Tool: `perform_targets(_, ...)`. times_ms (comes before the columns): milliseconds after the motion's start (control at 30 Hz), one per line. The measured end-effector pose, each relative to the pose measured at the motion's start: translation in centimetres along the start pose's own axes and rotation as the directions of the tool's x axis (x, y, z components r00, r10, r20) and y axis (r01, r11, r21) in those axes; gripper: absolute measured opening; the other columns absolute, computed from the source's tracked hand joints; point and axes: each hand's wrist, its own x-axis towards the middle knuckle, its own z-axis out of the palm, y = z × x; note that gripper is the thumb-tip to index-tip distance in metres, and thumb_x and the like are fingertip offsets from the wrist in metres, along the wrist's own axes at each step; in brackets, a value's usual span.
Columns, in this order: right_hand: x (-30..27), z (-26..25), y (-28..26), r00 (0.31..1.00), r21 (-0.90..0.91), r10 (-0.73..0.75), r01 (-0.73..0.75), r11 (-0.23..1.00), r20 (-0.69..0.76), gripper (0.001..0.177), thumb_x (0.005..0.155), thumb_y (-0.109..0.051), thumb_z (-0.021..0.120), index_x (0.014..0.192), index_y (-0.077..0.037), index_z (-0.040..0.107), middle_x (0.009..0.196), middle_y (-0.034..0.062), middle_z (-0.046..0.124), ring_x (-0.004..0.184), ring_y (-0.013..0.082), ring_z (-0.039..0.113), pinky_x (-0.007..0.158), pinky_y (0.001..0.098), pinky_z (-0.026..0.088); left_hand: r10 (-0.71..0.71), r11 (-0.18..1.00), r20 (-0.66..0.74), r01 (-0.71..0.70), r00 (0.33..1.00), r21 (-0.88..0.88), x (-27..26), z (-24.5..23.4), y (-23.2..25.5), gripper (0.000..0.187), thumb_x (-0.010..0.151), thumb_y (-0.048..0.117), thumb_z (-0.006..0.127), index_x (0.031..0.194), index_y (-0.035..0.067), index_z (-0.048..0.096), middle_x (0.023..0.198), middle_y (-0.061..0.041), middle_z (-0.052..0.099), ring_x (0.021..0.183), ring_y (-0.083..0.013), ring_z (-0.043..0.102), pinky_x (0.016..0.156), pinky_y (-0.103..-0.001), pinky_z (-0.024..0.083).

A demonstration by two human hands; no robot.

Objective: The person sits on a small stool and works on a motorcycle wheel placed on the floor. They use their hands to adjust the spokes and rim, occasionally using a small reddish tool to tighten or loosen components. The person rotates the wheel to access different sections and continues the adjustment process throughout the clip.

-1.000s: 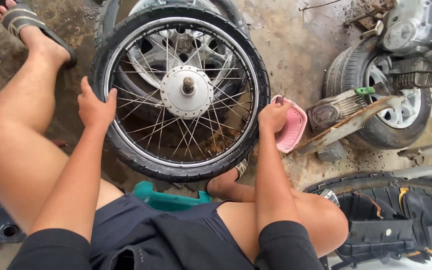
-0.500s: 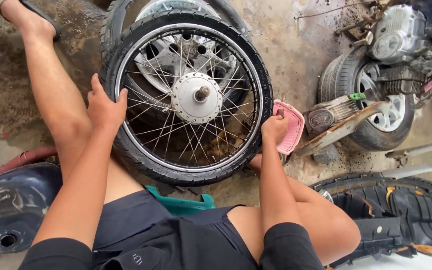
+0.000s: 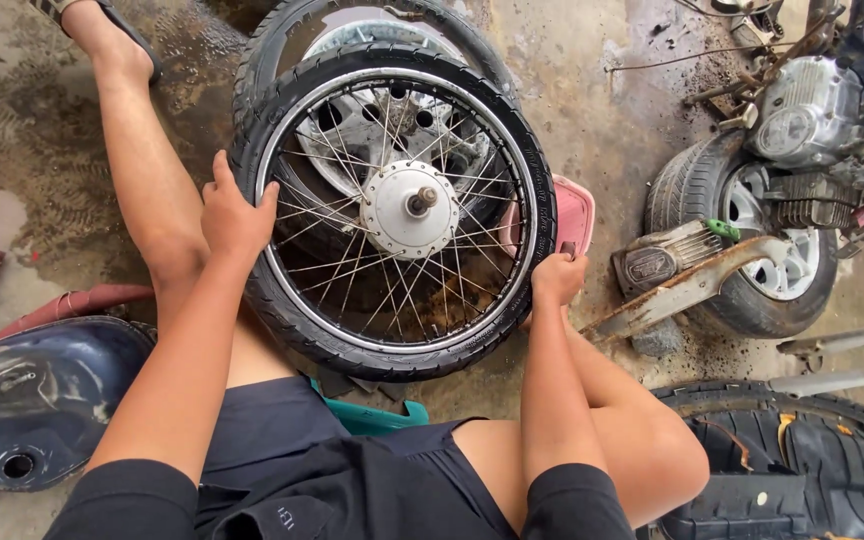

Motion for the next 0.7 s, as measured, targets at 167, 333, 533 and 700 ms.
perform_targets(167,0.1,1.2,0.7,0.997,0.053,-0.055,0.058,0.997,-0.047,0.027,0.089,-0.018,0.052,0.102,-0.005,0.072,0.100,0.0276,0.074,0.102,0.0498,0.069,0.092,0.0578,0.053,0.000,1.000,-0.014,0.000,1.000,0.016,0.3,0.1,-0.3,0.081,0.101,0.045,0.073,0.159,0.011,0.028,0.116,-0.023,0.057,0.103,-0.0426,0.069,0.083,-0.053,0.058)
perform_targets(333,0.8,2.7,2.5,0.988,0.065,-0.104,0.112,0.992,-0.110,0.026,0.087,-0.018,0.055,0.097,-0.004,0.074,0.094,0.0265,0.073,0.098,0.0480,0.070,0.090,0.0526,0.055,0.010,1.000,-0.039,-0.010,0.999,0.018,0.4,0.0,0.3,0.081,0.100,0.044,0.074,0.159,0.012,0.028,0.117,-0.022,0.057,0.105,-0.0449,0.069,0.085,-0.055,0.057)
perform_targets(533,1.8,4.4,3.7,0.991,0.172,-0.067,0.087,0.981,-0.120,0.024,0.087,-0.018,0.054,0.098,-0.003,0.069,0.097,0.0289,0.072,0.101,0.0507,0.068,0.089,0.0560,0.053,0.041,0.999,-0.038,-0.041,0.998,-0.002,0.9,0.3,-0.1,0.084,0.097,0.045,0.077,0.158,0.016,0.029,0.118,-0.023,0.058,0.107,-0.0469,0.068,0.089,-0.058,0.056)
perform_targets(700,1.6,5.0,4.3,0.992,0.184,-0.080,0.096,0.978,-0.093,0.018,0.087,-0.020,0.057,0.093,-0.008,0.069,0.091,0.0191,0.073,0.096,0.0425,0.070,0.089,0.0493,0.053,0.038,0.998,-0.042,-0.036,0.998,0.044,1.2,0.4,-0.4,0.080,0.099,0.047,0.076,0.158,0.018,0.030,0.115,-0.018,0.059,0.105,-0.0390,0.070,0.090,-0.050,0.055)
